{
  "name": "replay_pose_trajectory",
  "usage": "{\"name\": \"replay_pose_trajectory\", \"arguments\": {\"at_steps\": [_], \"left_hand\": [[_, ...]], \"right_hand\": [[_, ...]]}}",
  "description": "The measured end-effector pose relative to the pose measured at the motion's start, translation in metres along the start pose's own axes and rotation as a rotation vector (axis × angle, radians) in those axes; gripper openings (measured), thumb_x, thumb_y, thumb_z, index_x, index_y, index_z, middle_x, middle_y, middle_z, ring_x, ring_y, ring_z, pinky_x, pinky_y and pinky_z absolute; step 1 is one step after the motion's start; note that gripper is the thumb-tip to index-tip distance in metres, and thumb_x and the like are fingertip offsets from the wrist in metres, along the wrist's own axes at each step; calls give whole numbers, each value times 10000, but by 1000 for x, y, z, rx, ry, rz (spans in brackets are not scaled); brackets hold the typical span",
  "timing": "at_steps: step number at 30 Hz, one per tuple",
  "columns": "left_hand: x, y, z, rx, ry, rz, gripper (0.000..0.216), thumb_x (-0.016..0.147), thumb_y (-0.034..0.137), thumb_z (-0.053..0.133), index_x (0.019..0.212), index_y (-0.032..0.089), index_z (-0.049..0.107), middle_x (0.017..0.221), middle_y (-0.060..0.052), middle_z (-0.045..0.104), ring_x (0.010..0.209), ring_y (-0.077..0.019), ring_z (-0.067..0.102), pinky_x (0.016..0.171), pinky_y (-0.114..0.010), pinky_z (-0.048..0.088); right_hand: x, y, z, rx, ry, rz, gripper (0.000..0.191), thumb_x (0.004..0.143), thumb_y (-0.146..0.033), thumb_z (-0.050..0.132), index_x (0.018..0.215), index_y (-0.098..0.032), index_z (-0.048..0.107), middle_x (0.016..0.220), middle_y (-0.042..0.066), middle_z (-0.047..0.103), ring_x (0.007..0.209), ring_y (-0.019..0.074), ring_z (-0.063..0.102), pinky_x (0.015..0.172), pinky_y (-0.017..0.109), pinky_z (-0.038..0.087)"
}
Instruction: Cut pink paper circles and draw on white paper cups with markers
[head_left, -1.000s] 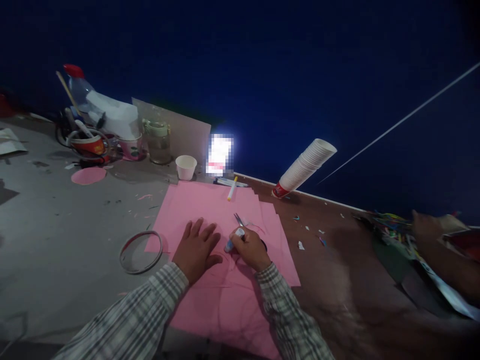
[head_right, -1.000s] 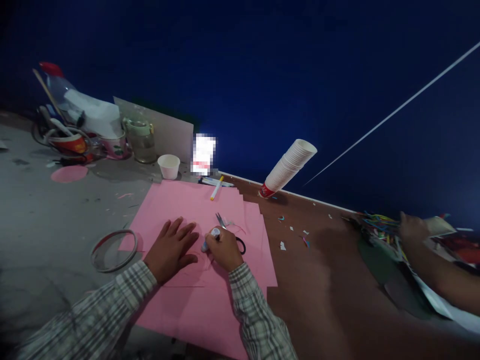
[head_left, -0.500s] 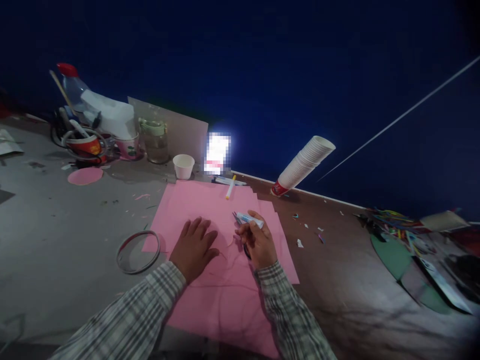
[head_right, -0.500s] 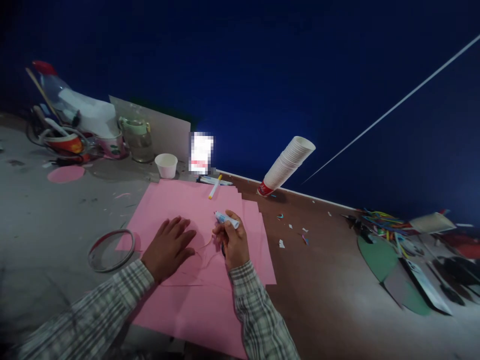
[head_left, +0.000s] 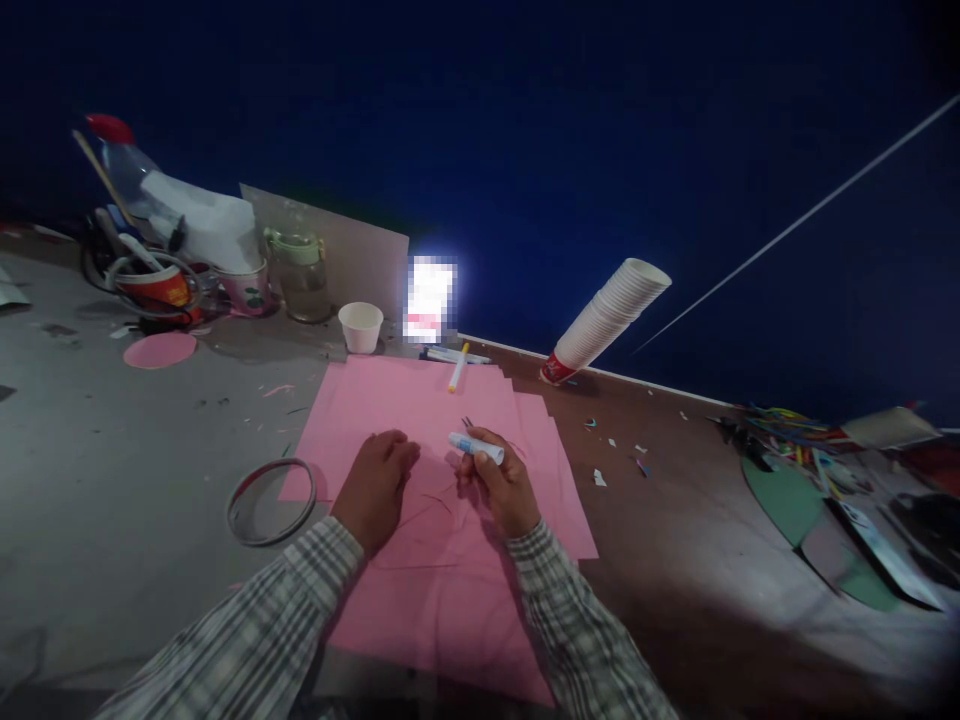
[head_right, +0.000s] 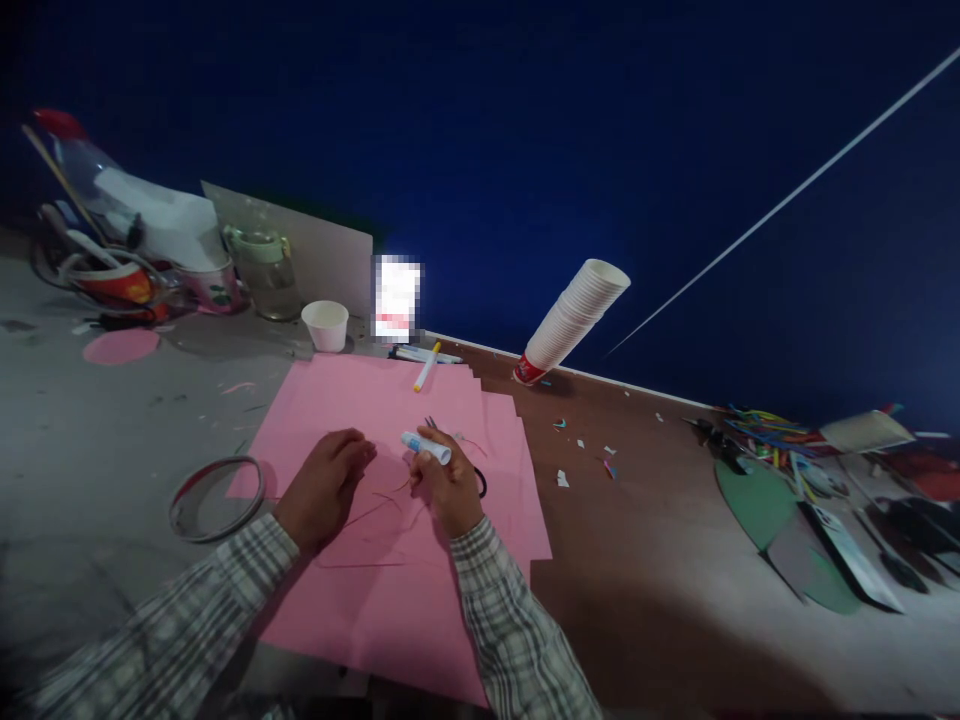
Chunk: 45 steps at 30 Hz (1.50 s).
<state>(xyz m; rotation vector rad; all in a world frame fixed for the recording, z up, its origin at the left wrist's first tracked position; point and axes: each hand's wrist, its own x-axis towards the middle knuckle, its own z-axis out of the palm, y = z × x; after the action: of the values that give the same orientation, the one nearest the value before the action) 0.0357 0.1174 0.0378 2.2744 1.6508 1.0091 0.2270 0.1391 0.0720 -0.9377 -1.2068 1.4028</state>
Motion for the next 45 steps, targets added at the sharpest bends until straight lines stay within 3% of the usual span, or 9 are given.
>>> {"name": "replay_pose_trajectory", "arguments": {"at_steps": [4, 10, 16, 24, 29, 34, 38, 41, 45], "left_hand": [[2, 2, -4, 8, -47, 51, 194, 923, 143, 458, 929, 172, 650, 1003, -103, 626, 974, -245, 553, 931, -481, 453], [1, 4, -5, 43, -14, 71, 198, 922, 131, 450, 973, 149, 642, 1067, -129, 619, 1041, -265, 533, 968, -514, 439], [1, 5, -8, 88, -75, 65, 175, 871, 133, 496, 966, 152, 641, 1097, -134, 608, 1094, -294, 518, 1003, -541, 415], [1, 6, -8, 111, -109, 54, 167, 877, 151, 487, 962, 158, 631, 1114, -132, 601, 1120, -296, 509, 1022, -536, 401], [0, 8, -10, 107, -110, 54, 166, 878, 142, 481, 963, 160, 623, 1116, -136, 600, 1123, -299, 504, 1029, -545, 392], [1, 8, -10, 104, -113, 50, 174, 876, 135, 487, 970, 157, 631, 1120, -139, 597, 1127, -302, 496, 1024, -551, 395], [0, 8, -10, 109, -125, 54, 169, 886, 139, 478, 970, 144, 623, 1127, -144, 593, 1124, -301, 494, 1036, -551, 383], [0, 8, -10, 101, -126, 60, 166, 881, 130, 477, 963, 146, 621, 1115, -143, 591, 1120, -298, 496, 1030, -552, 386], [1, 7, -9, 94, -117, 52, 158, 876, 138, 491, 955, 159, 627, 1103, -134, 595, 1127, -300, 497, 1021, -550, 397]], "right_hand": [[-3, 1, 5, -271, 4, -76, 262, 836, -378, 626, 1013, -186, 656, 578, -25, 591, 525, 136, 550, 551, 280, 473], [-2, 3, 9, -659, 56, -158, 156, 829, -314, 543, 852, -185, 628, 587, -18, 571, 464, 118, 474, 463, 239, 373], [0, 1, 14, -820, -23, -190, 109, 810, -276, 526, 786, -213, 612, 600, -9, 616, 536, 146, 545, 524, 244, 409], [1, 0, 16, -796, -56, -169, 102, 831, -276, 550, 778, -217, 612, 606, -10, 627, 550, 155, 549, 536, 261, 409], [0, -2, 15, -663, -138, -54, 88, 826, -247, 561, 761, -223, 614, 598, -16, 655, 535, 160, 579, 543, 271, 437], [2, -2, 15, -611, -8, -48, 154, 857, -305, 520, 784, -210, 617, 648, 4, 680, 553, 159, 597, 541, 267, 450], [0, -5, 19, -663, -95, -44, 93, 804, -272, 588, 741, -219, 630, 618, -9, 667, 549, 157, 580, 541, 268, 435], [1, -7, 18, -423, -80, 58, 84, 766, -266, 632, 702, -212, 623, 546, -28, 624, 494, 138, 542, 491, 247, 409], [7, -9, 11, -80, 67, 169, 260, 801, -418, 610, 675, -191, 605, 430, -75, 450, 374, 83, 370, 381, 206, 288]]}}
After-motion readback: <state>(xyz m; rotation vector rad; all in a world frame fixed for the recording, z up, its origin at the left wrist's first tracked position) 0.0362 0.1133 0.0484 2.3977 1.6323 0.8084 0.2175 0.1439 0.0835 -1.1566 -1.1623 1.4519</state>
